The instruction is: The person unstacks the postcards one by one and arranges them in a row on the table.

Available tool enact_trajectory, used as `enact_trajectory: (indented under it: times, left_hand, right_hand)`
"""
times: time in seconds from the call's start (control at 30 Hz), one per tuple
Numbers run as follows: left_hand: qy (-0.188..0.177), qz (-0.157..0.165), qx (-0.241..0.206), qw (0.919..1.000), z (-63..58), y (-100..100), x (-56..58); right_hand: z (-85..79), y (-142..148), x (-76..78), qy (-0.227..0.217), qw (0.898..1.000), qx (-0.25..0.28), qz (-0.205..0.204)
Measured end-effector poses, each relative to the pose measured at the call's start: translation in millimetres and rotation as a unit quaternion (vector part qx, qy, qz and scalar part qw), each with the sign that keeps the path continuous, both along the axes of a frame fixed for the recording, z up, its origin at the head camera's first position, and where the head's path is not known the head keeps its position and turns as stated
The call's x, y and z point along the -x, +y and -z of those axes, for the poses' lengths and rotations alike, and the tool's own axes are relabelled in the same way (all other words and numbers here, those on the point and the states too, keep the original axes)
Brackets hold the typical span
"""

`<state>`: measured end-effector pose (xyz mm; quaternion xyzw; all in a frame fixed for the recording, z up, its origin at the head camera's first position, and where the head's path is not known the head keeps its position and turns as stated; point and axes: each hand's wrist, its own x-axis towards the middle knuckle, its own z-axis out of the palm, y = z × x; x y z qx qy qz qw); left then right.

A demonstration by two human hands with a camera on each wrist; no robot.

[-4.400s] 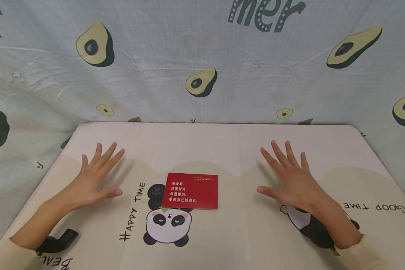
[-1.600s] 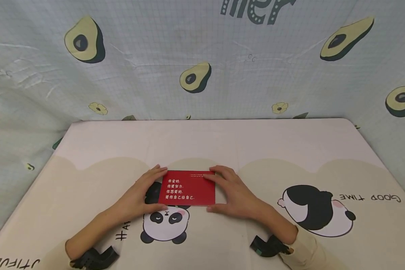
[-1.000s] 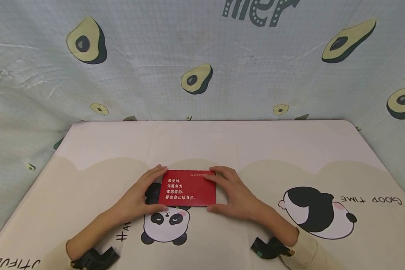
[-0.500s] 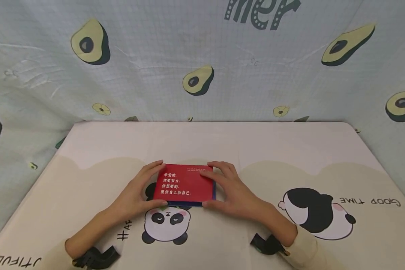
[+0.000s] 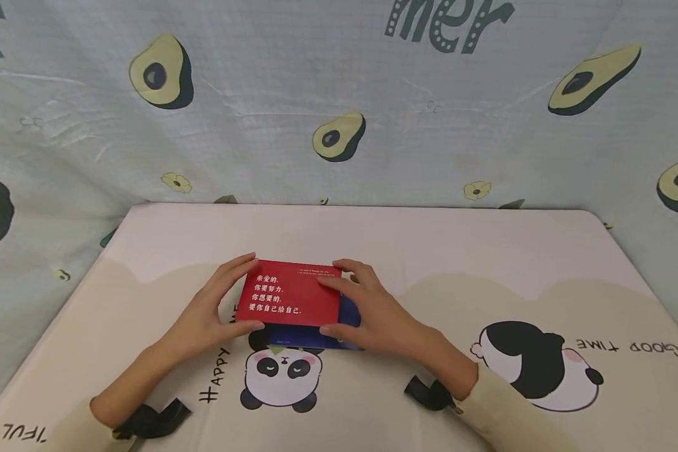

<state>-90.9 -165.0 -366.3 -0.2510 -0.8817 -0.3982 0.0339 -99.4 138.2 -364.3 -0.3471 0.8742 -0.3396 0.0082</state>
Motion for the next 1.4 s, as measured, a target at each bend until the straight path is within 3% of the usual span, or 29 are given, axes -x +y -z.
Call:
enact_trajectory:
  times: [0.63, 1.1, 1.4]
  left_hand:
    - [-0.018, -0.069, -0.008, 0.9974, -4.6, -32.7, 16.4]
    - [-0.029, -0.103, -0.010, 0.9943, -10.2, -57.4, 43.7]
    - [-0.042, -0.124, 0.006, 0.9914, -16.3, -70.5, 60.0]
  right_hand:
    - [-11.4, -54.8, 26.6, -0.016, 1.000, -0.010, 0.019]
    - [-18.5, -99.4, 61.8, 0.008, 1.000, -0.016, 0.024]
    - [-18.7, -125.1, 82.2, -0.006, 0.998, -0.046, 0.034]
